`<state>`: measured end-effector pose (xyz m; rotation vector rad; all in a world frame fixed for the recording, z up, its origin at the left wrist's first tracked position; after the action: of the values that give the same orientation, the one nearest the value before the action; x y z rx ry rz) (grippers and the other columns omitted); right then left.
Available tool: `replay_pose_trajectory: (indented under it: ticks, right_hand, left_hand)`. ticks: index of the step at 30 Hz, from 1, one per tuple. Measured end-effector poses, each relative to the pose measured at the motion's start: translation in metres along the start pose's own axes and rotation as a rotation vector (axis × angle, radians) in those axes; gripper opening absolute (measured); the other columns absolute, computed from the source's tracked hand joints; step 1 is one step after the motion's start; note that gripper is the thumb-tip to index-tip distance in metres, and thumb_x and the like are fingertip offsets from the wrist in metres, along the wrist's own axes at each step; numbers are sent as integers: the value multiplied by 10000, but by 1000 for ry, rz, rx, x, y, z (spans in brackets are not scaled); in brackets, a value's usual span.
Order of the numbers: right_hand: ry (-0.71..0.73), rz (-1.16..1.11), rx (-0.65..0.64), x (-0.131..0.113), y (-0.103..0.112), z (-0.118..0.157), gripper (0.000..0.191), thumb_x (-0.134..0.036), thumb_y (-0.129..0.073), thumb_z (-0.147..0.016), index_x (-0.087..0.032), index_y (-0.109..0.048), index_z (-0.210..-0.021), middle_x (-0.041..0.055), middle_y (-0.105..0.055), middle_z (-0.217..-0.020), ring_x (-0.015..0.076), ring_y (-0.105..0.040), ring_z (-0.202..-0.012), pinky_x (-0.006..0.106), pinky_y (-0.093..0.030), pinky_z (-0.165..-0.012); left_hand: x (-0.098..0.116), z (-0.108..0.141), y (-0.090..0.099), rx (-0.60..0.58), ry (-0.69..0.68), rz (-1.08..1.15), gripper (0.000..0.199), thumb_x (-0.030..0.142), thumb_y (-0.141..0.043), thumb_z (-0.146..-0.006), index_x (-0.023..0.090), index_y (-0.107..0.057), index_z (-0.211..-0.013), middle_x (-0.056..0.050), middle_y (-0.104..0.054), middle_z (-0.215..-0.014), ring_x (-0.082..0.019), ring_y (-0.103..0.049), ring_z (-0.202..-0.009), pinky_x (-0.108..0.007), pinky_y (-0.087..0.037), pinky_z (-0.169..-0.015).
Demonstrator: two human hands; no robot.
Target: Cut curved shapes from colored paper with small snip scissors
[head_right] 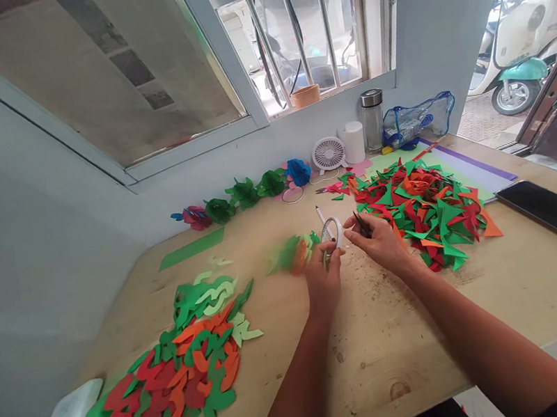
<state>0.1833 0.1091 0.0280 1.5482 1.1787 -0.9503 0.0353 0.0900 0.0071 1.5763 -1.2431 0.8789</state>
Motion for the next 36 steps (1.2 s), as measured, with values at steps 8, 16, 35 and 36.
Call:
replay_pose_trajectory:
  ticks: [8,16,35,36]
  right_hand:
    - [-7,32,-102,-2,-7,1,202,-367,-623,-775,-176,-562,-800,-27,-473,-643,92,-386,-554,236,-307,-499]
    - [28,36,-167,-8,-12,6,170,-338,-601,-782,-178,-553,-751,-34,-464,-611,85,-369,-537,234,-284,-484]
    - [-240,-140,69,21,-11,6,305,-475,-614,-719,-177,-559,-753,-42,-467,-543,80,-356,-448,230,-258,-421]
    - [-209,-78,46,20,-14,6,286,-463,-594,-733,-179,-557,-737,-38,-474,-542,87,-374,-462,232,-277,-437]
  left_hand:
    - [3,3,-2,-8,-14,19,143,251,-521,-850,164,-604,-926,-33,-667,-797,-149,-614,-732,-250,-447,-688]
    - [5,2,-2,-9,-30,74,258,241,-526,-861,183,-587,-1105,-58,-687,-884,-148,-644,-795,-253,-484,-719]
    - [6,0,6,73,15,159,196,214,-526,-859,174,-620,-1026,-72,-703,-909,-150,-675,-793,-262,-523,-719]
    - [7,-1,7,79,6,158,195,215,-528,-859,175,-623,-1024,-69,-703,-894,-152,-675,-793,-264,-524,-722]
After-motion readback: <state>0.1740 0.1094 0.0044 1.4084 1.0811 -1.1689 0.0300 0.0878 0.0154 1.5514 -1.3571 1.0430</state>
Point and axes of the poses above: each hand's wrist, its own z-axis away from the middle knuckle, its own y-axis out of the back of the hand, x = y × z, the point moved 7 cm from there along -z, towards the middle knuckle
